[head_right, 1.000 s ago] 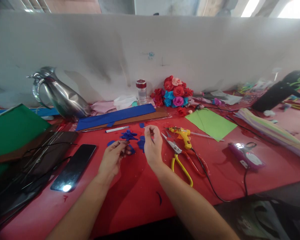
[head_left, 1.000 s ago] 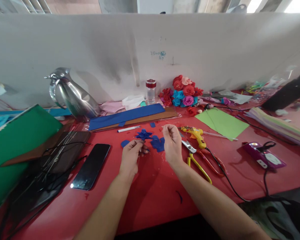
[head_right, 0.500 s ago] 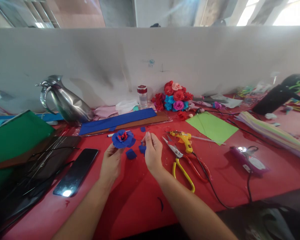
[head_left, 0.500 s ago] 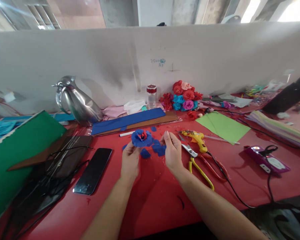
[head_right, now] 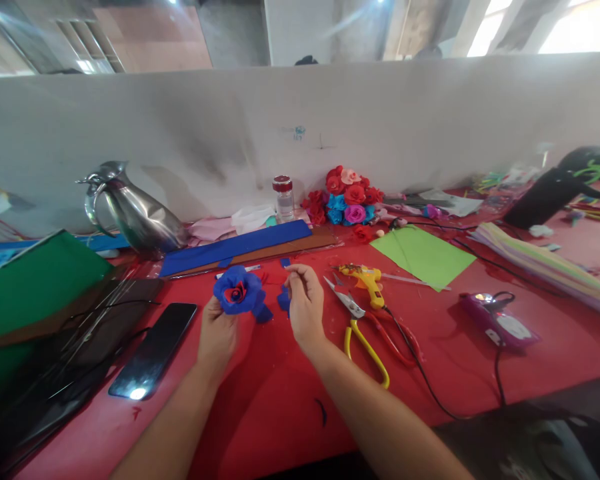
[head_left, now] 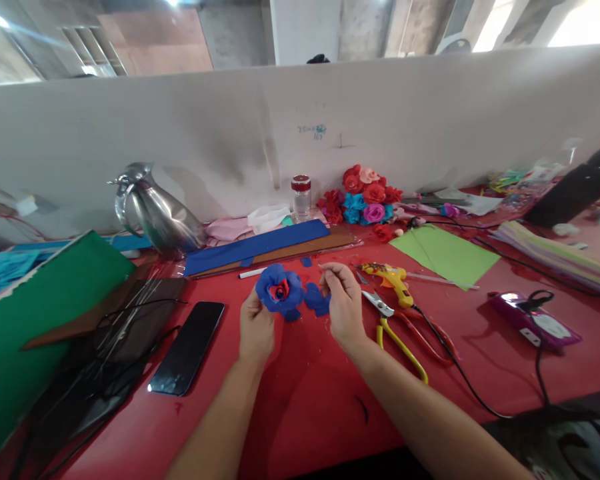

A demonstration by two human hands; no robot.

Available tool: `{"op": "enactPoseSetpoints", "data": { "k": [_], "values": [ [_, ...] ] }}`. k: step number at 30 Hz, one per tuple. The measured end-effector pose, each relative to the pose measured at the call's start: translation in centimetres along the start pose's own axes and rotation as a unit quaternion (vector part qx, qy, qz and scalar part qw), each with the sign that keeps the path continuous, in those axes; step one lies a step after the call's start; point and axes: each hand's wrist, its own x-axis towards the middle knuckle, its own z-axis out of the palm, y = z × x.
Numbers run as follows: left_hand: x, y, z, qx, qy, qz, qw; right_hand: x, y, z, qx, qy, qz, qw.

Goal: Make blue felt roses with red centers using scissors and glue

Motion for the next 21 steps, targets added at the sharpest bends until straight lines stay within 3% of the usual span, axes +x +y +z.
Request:
{"op": "enactPoseSetpoints", "data": {
  "k": [5, 13, 17, 21],
  "values": [
    [0.1, 0.5, 0.1, 0.015, 0.035, 0.009, 0.999, 0.1, 0.0, 0.1, 0.015, 0.008, 0.012, 1.0],
    [0.8, 0.9, -0.1, -0.057, 0.11, -0.149, 0.981, 0.8, 0.7, 0.3, 0.083, 0.018, 0.084, 0.993],
    [1.0, 1.0, 0.0, -0.057, 0.12, -0.171, 0.976, 1.2, 0.8, -0.1, 0.105, 0.042, 0.122, 0.986],
    [1.0, 1.1, 0.1, -0.061, 0.126, -0.177, 0.974, 1.6, 0.6, -0.4, 0.106, 0.07, 0.103, 0.987]
  ]
}}
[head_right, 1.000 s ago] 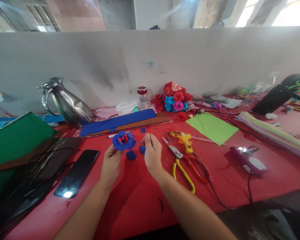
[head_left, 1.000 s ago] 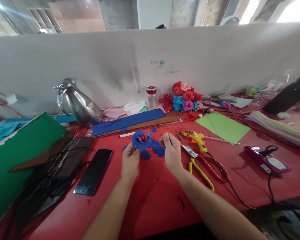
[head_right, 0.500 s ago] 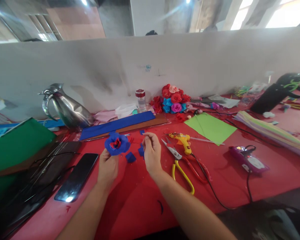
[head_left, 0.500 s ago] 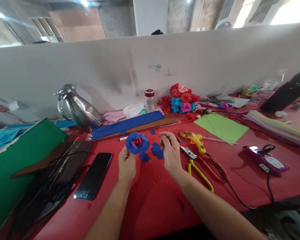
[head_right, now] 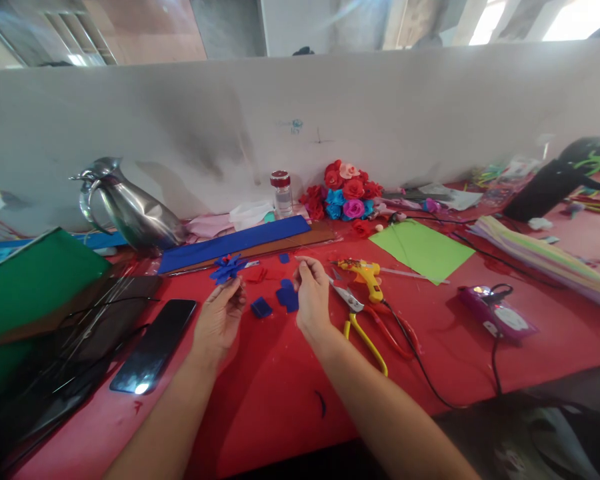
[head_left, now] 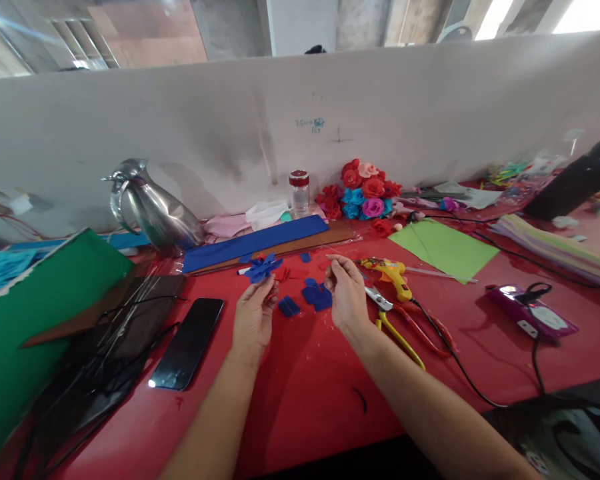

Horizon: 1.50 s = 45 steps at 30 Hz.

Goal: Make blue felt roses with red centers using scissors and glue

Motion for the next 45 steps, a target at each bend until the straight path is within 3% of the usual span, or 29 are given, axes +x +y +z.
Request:
{"op": "enactPoseSetpoints", "data": {
  "k": [5, 8, 11, 14, 16, 18, 21, 25, 29, 31, 33, 37, 41, 45],
  "values": [
    [0.4, 0.5, -0.1, -0.01, 0.008, 0.03, 0.999, 0.8, -0.6, -0.4, -0.056, 0.008, -0.07, 0.996],
    [0.9, 1.1, -0.4, 0.001, 0.02, 0.071, 0.997, 1.4, -1.1, -1.0, -0.215, -0.077, -0.087, 0.97],
    [1.3, 2.0, -0.9, 0.018, 0.045, 0.115, 0.992, 1.9, -1.6, -1.5, -0.429, -0.176, -0.085, 0.882],
    [1.9, 3.3, -1.5, -0.007, 0.072, 0.13, 0.989, 2.0, -2.0, -1.9, -0.6, -0.153, -0.088, 0.78],
    [2.2, 4.2, -2.0, -0.042, 0.086, 0.126, 0.987, 2.0, -1.8, -2.0, -0.643, -0.129, -0.092, 0.75],
    [2.3, 4.9, -2.3, -0.058, 0.088, 0.125, 0.987, 2.1, -1.2, -2.2, -0.63, -0.14, -0.101, 0.757],
    [2.2, 5.1, -2.2, -0.051, 0.082, 0.103, 0.99, 2.1, 0.1, -2.3, -0.552, -0.182, -0.14, 0.801],
    [1.3, 4.3, -1.3, -0.022, 0.018, 0.059, 0.998, 1.1, 1.4, -1.7, -0.499, -0.222, -0.154, 0.823],
    [0.0, 3.7, -0.7, 0.001, -0.079, 0.006, 0.997, -1.0, 1.4, -0.4, -0.382, -0.381, -0.118, 0.834],
    [-0.2, 3.6, -0.7, 0.007, -0.096, -0.012, 0.995, -1.7, 1.4, 0.1, -0.332, -0.418, -0.099, 0.84],
    [-0.1, 3.8, -0.9, -0.001, -0.085, -0.015, 0.996, -1.7, 1.4, 0.2, -0.326, -0.37, -0.092, 0.865],
    [0.7, 4.9, -1.8, -0.046, -0.046, 0.004, 0.998, 0.1, 1.0, -0.3, -0.331, -0.203, -0.09, 0.917],
    [1.3, 6.5, -3.0, -0.099, -0.019, 0.054, 0.993, 1.8, 0.1, -1.2, -0.331, -0.122, -0.1, 0.93],
    [1.2, 7.4, -3.6, -0.116, -0.028, 0.107, 0.987, 2.4, -0.1, -1.7, -0.326, -0.056, -0.117, 0.937]
  ]
}}
